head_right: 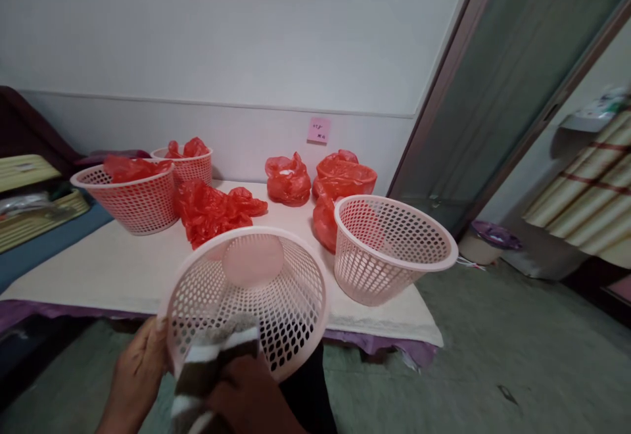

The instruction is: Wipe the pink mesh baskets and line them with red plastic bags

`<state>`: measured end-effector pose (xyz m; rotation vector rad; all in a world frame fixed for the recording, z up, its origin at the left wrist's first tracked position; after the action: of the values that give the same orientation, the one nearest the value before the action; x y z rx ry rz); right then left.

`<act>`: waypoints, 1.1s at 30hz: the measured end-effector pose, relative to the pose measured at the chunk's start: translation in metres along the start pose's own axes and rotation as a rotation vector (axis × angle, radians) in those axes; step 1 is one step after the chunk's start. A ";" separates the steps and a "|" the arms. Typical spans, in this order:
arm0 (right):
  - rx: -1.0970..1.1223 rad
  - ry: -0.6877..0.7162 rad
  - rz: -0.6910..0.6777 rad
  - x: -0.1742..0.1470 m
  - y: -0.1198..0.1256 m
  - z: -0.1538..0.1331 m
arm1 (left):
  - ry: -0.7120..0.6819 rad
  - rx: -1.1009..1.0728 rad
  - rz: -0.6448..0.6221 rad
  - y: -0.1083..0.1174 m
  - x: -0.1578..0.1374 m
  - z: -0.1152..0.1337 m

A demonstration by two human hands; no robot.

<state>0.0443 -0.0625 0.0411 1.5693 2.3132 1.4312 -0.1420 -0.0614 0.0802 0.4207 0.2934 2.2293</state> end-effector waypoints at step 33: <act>-0.228 -0.159 -0.072 0.065 -0.022 0.030 | 0.098 -0.130 0.099 0.006 -0.035 -0.001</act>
<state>0.0098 0.0036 0.0384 1.4633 2.0175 1.4362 -0.1259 -0.0925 0.0743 0.2609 0.1807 2.3549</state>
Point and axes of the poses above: each hand's wrist, its own x-axis towards the middle knuckle, its own y-axis out of the back of the hand, z = x × y, the point moved 10 cm from there along x, towards the middle knuckle, and after that the axes turned 7 degrees about z, right-handed, at the moved point
